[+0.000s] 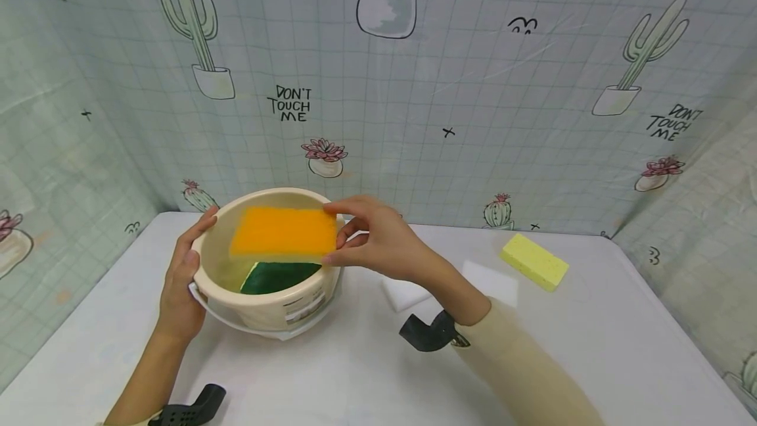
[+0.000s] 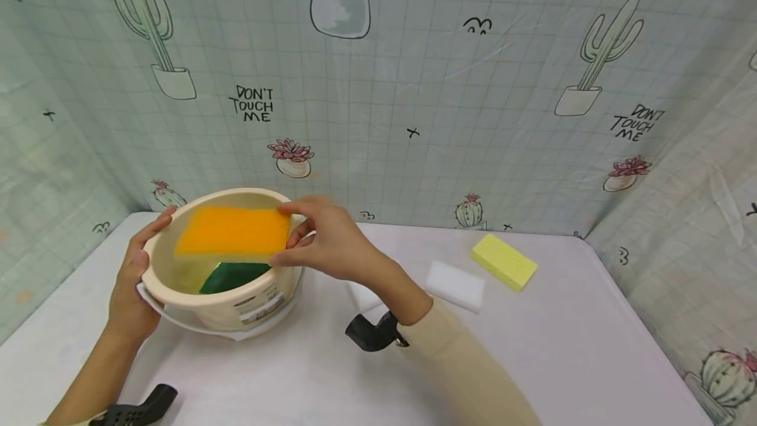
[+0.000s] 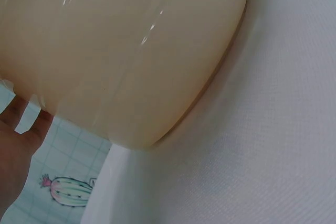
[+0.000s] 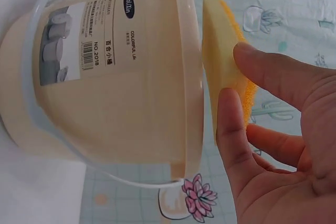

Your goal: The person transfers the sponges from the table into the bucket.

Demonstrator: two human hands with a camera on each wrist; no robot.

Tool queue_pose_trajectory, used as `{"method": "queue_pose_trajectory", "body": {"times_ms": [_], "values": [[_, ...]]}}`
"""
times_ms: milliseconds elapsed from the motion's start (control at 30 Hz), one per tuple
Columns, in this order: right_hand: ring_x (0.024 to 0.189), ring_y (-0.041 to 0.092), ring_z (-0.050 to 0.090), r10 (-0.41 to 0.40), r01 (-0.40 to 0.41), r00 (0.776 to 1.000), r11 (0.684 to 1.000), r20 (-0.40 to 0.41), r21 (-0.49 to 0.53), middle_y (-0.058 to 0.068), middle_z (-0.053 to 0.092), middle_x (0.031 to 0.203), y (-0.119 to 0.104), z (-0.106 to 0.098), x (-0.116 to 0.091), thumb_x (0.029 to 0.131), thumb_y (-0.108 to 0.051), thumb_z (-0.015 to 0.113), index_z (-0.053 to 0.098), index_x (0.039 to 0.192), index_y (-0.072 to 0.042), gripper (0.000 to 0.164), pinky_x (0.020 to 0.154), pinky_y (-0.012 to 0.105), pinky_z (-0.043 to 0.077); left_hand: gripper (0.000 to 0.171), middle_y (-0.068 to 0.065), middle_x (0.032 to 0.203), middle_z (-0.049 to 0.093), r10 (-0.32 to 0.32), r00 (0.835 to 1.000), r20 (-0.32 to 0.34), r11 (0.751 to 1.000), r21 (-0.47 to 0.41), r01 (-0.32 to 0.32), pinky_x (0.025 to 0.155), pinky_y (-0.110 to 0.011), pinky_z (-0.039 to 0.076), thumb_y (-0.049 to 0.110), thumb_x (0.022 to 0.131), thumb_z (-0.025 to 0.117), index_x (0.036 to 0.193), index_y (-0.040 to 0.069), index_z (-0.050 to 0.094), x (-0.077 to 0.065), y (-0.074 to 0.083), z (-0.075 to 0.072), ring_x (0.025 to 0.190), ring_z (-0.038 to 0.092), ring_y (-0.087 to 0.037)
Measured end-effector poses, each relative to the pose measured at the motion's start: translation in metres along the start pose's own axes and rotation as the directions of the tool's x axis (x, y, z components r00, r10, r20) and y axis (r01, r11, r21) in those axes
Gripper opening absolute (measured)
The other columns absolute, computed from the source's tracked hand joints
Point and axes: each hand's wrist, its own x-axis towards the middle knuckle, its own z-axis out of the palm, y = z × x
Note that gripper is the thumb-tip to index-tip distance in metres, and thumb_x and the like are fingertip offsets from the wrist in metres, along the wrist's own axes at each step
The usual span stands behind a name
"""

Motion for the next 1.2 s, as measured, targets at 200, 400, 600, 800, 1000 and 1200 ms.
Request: {"method": "queue_pose_trajectory", "body": {"times_ms": [200,400,600,800,1000,1200], "values": [[0.083,0.016,0.063,0.001,0.000,1.000,0.999,0.009,-0.039,0.003,0.050,0.123,-0.001,0.008,0.009,0.071,-0.006,0.084,0.055,0.130,-0.001,0.066,0.074,0.026,0.055,0.051,-0.003,0.156,0.020,-0.031,0.999,-0.032,0.999,0.014,0.031,0.109,-0.020,0.025,0.028,0.100,0.034,0.144,0.003,0.034,0.000,0.000,0.001,0.142,0.016,-0.022],[0.079,0.014,0.063,-0.003,0.004,1.000,0.997,0.014,-0.081,0.005,0.051,0.122,-0.003,0.016,0.015,0.071,-0.007,0.084,0.055,0.131,0.000,0.066,0.071,0.024,0.055,0.052,-0.002,0.156,0.020,-0.034,0.998,-0.046,0.999,0.009,0.034,0.108,-0.020,0.026,0.029,0.100,0.034,0.144,0.003,0.034,0.000,-0.001,0.001,0.142,0.017,-0.022],[0.079,0.011,0.062,-0.009,0.013,1.000,0.990,0.030,-0.144,0.006,0.049,0.120,-0.004,0.022,0.019,0.072,-0.009,0.084,0.054,0.132,-0.001,0.068,0.070,0.021,0.054,0.051,-0.002,0.156,0.020,-0.031,0.999,-0.041,0.999,0.007,0.032,0.108,-0.020,0.027,0.028,0.100,0.034,0.145,0.003,0.034,-0.001,-0.001,0.001,0.142,0.017,-0.023],[0.078,0.008,0.062,0.008,0.001,0.999,0.983,0.047,-0.184,0.006,0.048,0.117,-0.008,0.027,0.020,0.072,-0.011,0.084,0.052,0.134,-0.001,0.071,0.070,0.018,0.053,0.050,-0.002,0.156,0.020,-0.021,0.999,-0.030,1.000,-0.008,0.021,0.107,-0.019,0.028,0.028,0.100,0.035,0.144,0.004,0.035,-0.001,-0.002,0.001,0.141,0.017,-0.023],[0.078,0.005,0.062,0.008,0.008,0.997,0.978,0.076,-0.210,0.005,0.046,0.119,-0.010,0.029,0.021,0.073,-0.015,0.084,0.049,0.136,-0.001,0.073,0.070,0.017,0.053,0.050,-0.003,0.157,0.018,-0.003,1.000,-0.003,1.000,-0.019,0.003,0.104,-0.016,0.031,0.027,0.100,0.035,0.145,0.005,0.035,0.000,0.000,0.001,0.141,0.017,-0.023],[0.082,0.007,0.058,0.040,-0.015,0.996,0.954,0.076,-0.300,0.001,0.049,0.118,-0.010,0.028,0.021,0.083,-0.030,0.075,0.052,0.134,-0.007,0.061,0.071,0.017,0.051,0.051,-0.003,0.157,0.017,-0.010,1.000,-0.011,0.999,-0.031,0.010,0.103,-0.017,0.032,0.026,0.100,0.035,0.145,0.003,0.033,-0.001,-0.002,0.002,0.141,0.017,-0.024]]}}
